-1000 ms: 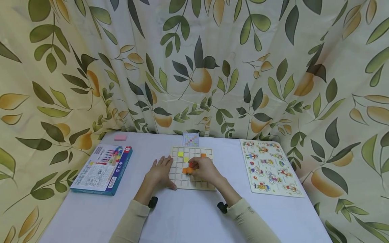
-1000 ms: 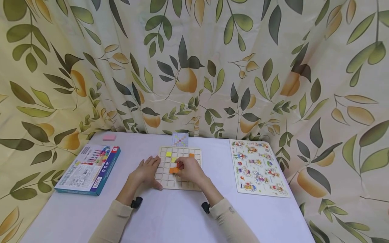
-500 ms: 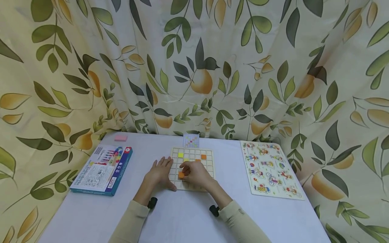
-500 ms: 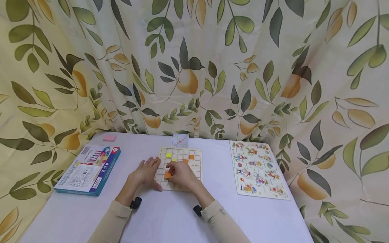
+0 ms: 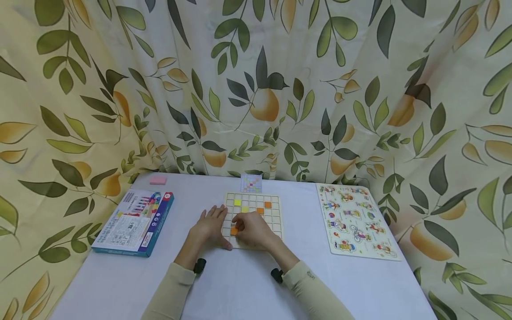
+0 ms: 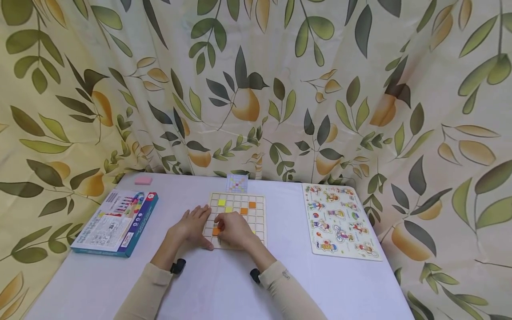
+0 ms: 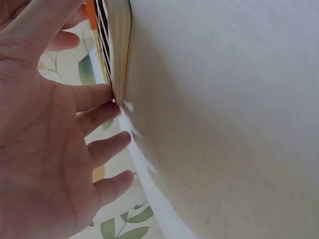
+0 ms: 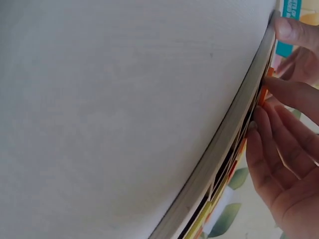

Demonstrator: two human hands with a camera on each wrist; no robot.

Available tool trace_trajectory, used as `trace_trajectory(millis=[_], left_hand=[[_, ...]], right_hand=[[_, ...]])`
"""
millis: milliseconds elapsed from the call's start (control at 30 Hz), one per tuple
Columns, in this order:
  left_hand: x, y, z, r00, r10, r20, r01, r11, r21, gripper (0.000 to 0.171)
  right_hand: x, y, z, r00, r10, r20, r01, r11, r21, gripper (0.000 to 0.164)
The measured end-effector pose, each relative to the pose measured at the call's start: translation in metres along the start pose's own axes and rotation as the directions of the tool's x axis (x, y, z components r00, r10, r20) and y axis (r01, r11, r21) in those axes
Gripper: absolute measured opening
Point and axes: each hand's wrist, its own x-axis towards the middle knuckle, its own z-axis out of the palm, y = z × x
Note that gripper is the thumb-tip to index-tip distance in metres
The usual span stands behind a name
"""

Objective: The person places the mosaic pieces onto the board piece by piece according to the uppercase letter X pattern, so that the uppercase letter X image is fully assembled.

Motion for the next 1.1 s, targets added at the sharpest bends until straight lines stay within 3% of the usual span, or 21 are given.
trace_trajectory(millis=[200, 633, 900, 1100], left_hand=[[-0.002, -0.001, 0.002, 1.000, -0.005, 0.009, 0.005, 1.000, -0.005, 0.135], [-0.001, -0.001, 0.001, 1.000, -0.008, 0.004, 0.008, 1.000, 0.005, 0.134], [-0.002, -0.003, 0.003, 1.000, -0.024, -0.006, 0.024, 1.000, -0.018, 0.135], [-0.002, -0.011, 0.009, 1.000, -0.007, -0.022, 0.006, 0.998, -0.070, 0.128]], right_hand=[[0.000, 0.001, 0.000, 0.999, 0.031, 0.022, -0.031, 0.999, -0.020, 0.034], [-0.001, 0.012, -0.007, 1.000, 0.010, 0.029, -0.009, 0.999, -0.035, 0.030], [-0.013, 0.021, -0.023, 0.999, -0.019, -0.046, 0.017, 0.998, -0.055, 0.027], [-0.027, 0.038, -0.033, 0.995, 0.039, -0.096, -0.042, 0.999, -0.031, 0.026]])
